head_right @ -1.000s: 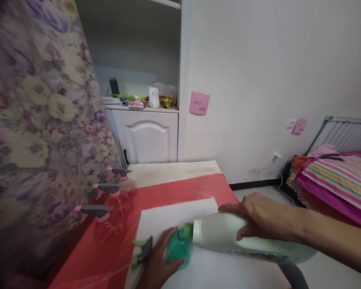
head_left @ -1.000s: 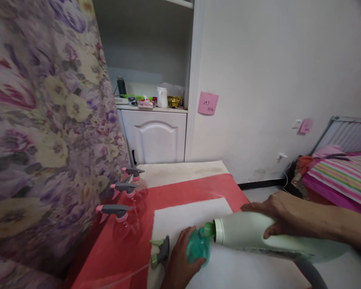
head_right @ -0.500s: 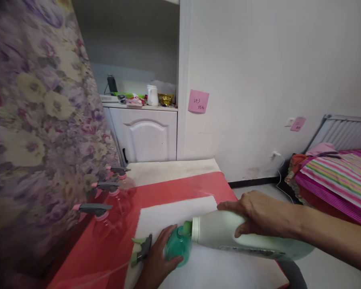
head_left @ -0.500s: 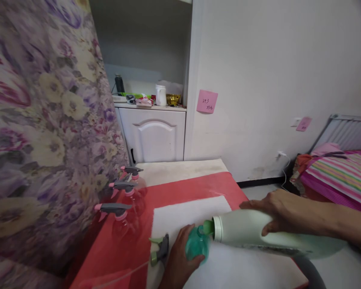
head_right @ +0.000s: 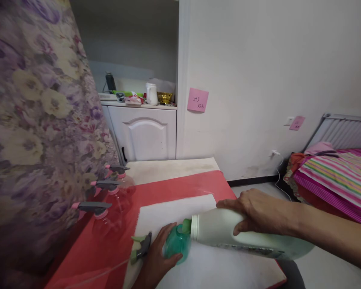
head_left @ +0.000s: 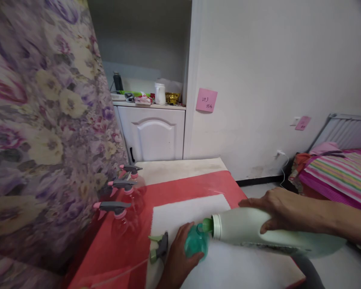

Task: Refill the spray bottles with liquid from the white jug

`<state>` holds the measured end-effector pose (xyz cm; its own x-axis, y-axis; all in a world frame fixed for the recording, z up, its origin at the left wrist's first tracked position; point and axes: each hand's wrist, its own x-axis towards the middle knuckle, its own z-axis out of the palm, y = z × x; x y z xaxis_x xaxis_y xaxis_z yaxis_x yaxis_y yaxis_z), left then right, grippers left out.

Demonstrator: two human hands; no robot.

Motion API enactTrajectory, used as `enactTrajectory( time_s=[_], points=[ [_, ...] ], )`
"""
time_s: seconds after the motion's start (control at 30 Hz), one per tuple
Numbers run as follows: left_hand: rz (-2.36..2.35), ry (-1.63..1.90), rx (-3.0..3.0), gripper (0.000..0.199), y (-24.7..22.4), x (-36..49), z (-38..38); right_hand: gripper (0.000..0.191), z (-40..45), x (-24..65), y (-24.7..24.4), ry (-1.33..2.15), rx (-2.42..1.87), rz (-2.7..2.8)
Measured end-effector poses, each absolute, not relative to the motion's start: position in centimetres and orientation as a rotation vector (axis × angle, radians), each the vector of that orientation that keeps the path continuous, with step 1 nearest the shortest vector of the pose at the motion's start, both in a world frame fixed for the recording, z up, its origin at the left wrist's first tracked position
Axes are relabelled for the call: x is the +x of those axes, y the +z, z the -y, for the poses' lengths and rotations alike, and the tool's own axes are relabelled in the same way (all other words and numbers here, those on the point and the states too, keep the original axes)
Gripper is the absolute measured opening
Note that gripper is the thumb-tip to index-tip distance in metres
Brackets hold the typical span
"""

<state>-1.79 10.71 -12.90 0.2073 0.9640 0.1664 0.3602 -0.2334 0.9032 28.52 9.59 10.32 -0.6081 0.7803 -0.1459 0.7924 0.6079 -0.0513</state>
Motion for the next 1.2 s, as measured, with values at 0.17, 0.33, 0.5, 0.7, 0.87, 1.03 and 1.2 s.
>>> enactTrajectory(
  time_s=[0.17, 0.33, 0.5, 0.7, 0.87, 1.03, 1.2],
  points=[
    [-1.248, 1.025, 1.744, 0.073, -13.01, -1.81, -10.7, 0.06, -9.53, 28.68, 10.11, -0.057, 1.32, -2.713],
    [-1.25, 1.024, 1.751, 0.073, -13.2, -1.86, -10.75, 0.06, -9.44, 28.97, 9.72, -0.016, 1.33, -2.751],
    [-1.242, 1.032, 1.746, 0.073, -12.93, -1.83, -10.72, 0.058, -9.36, 28.69, 10.11, -0.032, 1.307, -2.766],
    [-1.237, 1.035, 1.742, 0.073, -12.66, -1.84, -10.64, 0.061, -9.52, 28.8, 9.96, -0.016, 1.308, -2.73],
    [-1.224, 1.039, 1.734, 0.072, -12.93, -1.88, -10.61, 0.059, -9.5, 28.76, 9.88, -0.035, 1.319, -2.727],
    [-1.234, 1.046, 1.725, 0.074, -13.04, -1.83, -10.59, 0.058, -9.26, 28.43, 10.23, -0.112, 1.357, -2.724],
    [-1.22, 1.051, 1.711, 0.073, -12.72, -1.82, -10.49, 0.058, -9.17, 28.29, 10.41, -0.087, 1.357, -2.712]
  ],
)
